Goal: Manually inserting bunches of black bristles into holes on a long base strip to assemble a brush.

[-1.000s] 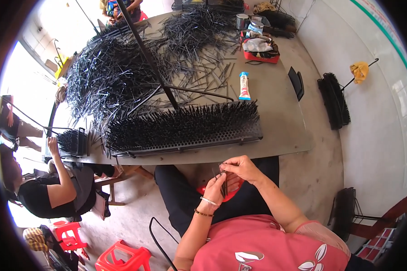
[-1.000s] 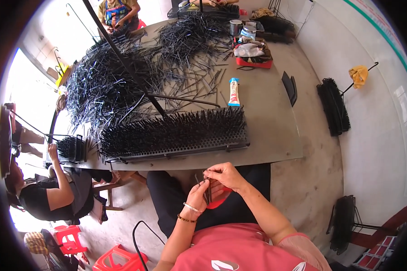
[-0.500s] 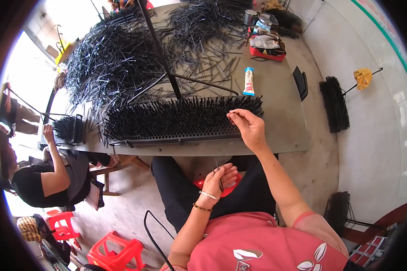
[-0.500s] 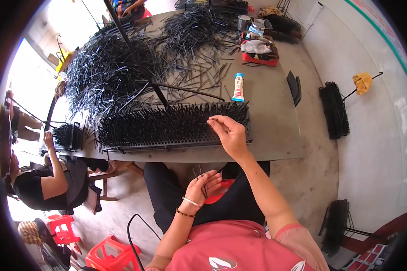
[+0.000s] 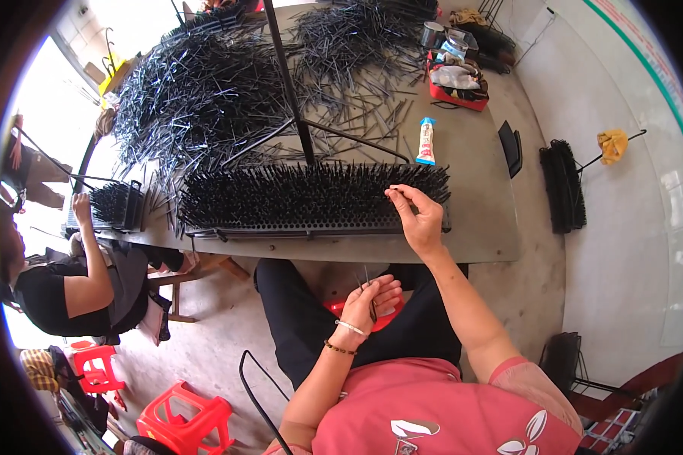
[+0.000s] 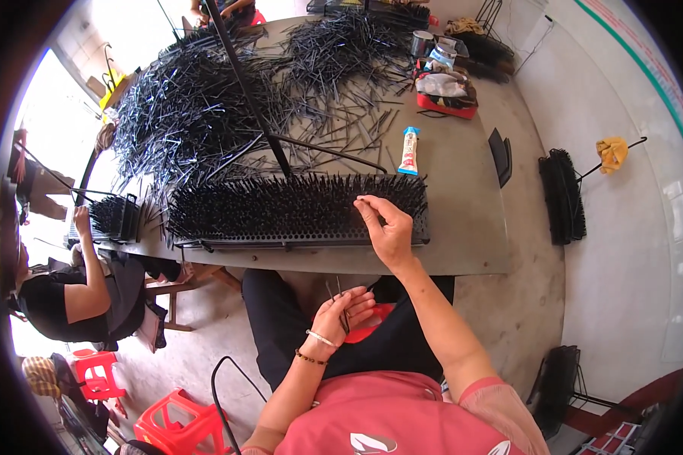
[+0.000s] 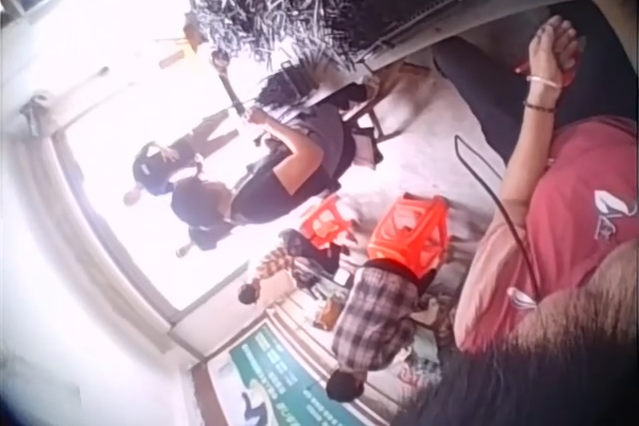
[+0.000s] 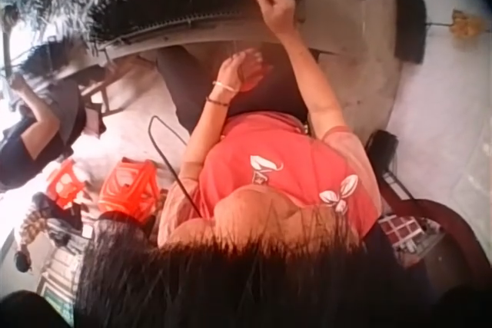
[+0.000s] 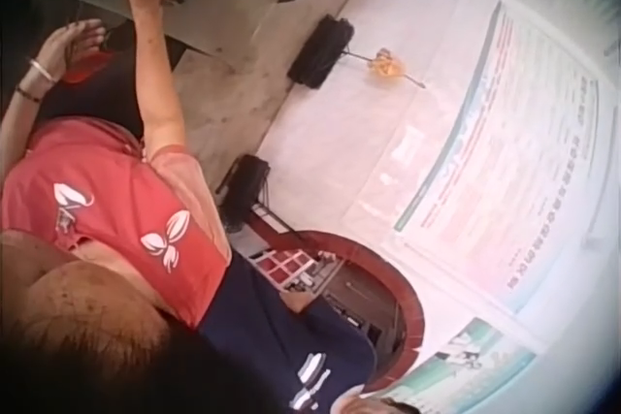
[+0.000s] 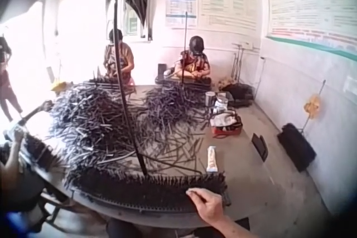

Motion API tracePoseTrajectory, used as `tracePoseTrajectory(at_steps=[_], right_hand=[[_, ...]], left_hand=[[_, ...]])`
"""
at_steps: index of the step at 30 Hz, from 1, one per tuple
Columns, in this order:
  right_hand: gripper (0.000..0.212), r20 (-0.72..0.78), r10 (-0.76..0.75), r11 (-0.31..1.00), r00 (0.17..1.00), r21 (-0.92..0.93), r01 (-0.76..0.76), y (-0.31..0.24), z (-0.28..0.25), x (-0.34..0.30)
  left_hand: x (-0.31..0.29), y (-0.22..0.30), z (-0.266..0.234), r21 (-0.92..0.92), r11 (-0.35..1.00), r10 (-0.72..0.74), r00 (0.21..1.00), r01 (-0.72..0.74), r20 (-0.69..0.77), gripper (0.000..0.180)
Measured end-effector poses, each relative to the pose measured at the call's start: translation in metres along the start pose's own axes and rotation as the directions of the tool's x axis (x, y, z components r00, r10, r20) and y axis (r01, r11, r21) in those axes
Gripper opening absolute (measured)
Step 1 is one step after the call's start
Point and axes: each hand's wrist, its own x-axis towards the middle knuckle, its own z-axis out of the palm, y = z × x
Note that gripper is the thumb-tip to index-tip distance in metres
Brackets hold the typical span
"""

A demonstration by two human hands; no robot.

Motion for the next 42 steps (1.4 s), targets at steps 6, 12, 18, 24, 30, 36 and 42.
tracePoseTrajectory(at_steps=[6, 12, 18, 24, 30, 36, 42], right_hand=[[0.012, 0.016, -0.055, 0.997, 0.998, -0.050, 0.055, -0.001, 0.000, -0.003], [0.013, 0.107, -0.179, 0.965, 0.978, -0.175, 0.196, 0.004, -0.003, -0.005], [0.017, 0.083, -0.197, 0.957, 0.977, -0.200, 0.210, 0.002, 0.000, -0.008], [0.025, 0.235, -0.431, 0.790, 0.871, -0.368, 0.490, 0.002, -0.001, -0.004], [0.026, 0.262, -0.473, 0.683, 0.841, -0.495, 0.537, -0.004, 0.001, -0.001], [0.024, 0.283, -0.413, 0.769, 0.866, -0.400, 0.498, -0.002, 0.000, -0.002], [0.024, 0.330, -0.367, 0.786, 0.870, -0.390, 0.479, 0.000, -0.003, -0.008]], left_hand=[[-0.003, 0.003, 0.002, -0.026, 0.999, -0.030, 1.000, 0.030, 0.003, 0.035], [-0.002, 0.004, 0.004, -0.038, 0.998, -0.046, 0.999, 0.045, -0.012, 0.034], [-0.003, 0.002, 0.004, -0.041, 0.998, -0.052, 0.998, 0.051, -0.019, 0.031], [-0.002, 0.002, 0.003, -0.059, 0.997, -0.056, 0.998, 0.056, -0.012, 0.029], [0.001, 0.000, -0.002, -0.061, 0.997, -0.050, 0.999, 0.049, -0.008, 0.029], [-0.001, 0.001, 0.004, -0.056, 0.996, -0.072, 0.997, 0.070, -0.021, 0.028], [-0.002, -0.002, 0.006, -0.043, 0.997, -0.071, 0.997, 0.071, -0.011, 0.030]])
